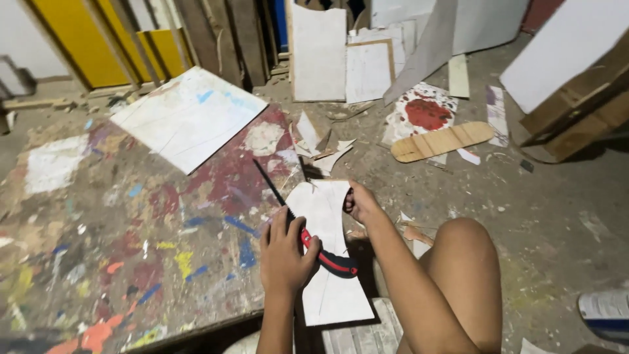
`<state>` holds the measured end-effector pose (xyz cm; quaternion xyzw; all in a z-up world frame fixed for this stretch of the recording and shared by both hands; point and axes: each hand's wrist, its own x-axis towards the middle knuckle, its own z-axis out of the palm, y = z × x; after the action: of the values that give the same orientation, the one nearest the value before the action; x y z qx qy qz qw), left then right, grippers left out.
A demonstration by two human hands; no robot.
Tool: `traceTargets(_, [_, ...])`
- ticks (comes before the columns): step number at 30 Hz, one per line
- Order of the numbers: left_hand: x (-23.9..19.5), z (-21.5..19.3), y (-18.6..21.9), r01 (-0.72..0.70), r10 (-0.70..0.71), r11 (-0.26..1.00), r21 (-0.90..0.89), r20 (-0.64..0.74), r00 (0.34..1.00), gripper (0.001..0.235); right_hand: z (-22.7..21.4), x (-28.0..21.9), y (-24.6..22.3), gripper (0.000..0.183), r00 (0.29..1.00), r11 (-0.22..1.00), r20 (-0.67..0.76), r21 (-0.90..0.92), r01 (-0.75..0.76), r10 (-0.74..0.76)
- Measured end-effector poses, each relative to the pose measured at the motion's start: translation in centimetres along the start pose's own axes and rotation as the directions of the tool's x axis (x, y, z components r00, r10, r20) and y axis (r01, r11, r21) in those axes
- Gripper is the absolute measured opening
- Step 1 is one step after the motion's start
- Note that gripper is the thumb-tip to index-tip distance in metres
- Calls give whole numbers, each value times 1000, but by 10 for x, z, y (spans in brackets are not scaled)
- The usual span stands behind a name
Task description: Using a utility knife to cut a curved shape out of a thin white board on a workbench
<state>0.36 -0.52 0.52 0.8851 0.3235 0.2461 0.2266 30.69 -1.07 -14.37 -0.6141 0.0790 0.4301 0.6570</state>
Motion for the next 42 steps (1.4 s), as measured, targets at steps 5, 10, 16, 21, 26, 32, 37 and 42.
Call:
traceTargets(5, [6, -3, -1, 38, -37, 999, 23, -17, 999, 51, -4, 73, 10, 30, 999, 996, 33, -87, 36, -33])
traceTargets(10, [1, -3, 4, 41, -40, 999, 14, -81, 996, 46, -34, 19, 0, 41, 959, 986, -232, -74, 147, -160])
traceTargets(16, [2, -2, 7, 141, -140, 987, 82, -17, 990, 55, -7, -236, -5, 24, 660, 591, -33, -479, 649, -751])
traceTargets(21, [4, 25, -19, 73, -55, 975, 212, -90, 994, 61, 20, -310, 39, 80, 686, -228, 578, -812, 538, -442])
traceTargets(26, [14, 25, -19, 36, -43, 981, 191, 32, 999, 59, 11, -257, 57, 34, 574, -268, 579, -800, 536, -579])
traceTargets(32, [15, 18, -17, 72, -83, 984, 161, 65, 994, 73, -28, -309, -11, 32, 760, 256, 323, -807, 532, -564])
traceTargets(37, [47, 13, -52, -96, 87, 958, 270, 44, 995, 98, -87, -311, -18, 36, 862, 294, 180, -890, 348, -474])
traceTargets(42, [76, 8, -57, -55, 2, 952, 302, 173, 985, 106, -91, -319, -18, 58, 830, 246, 207, -893, 377, -518])
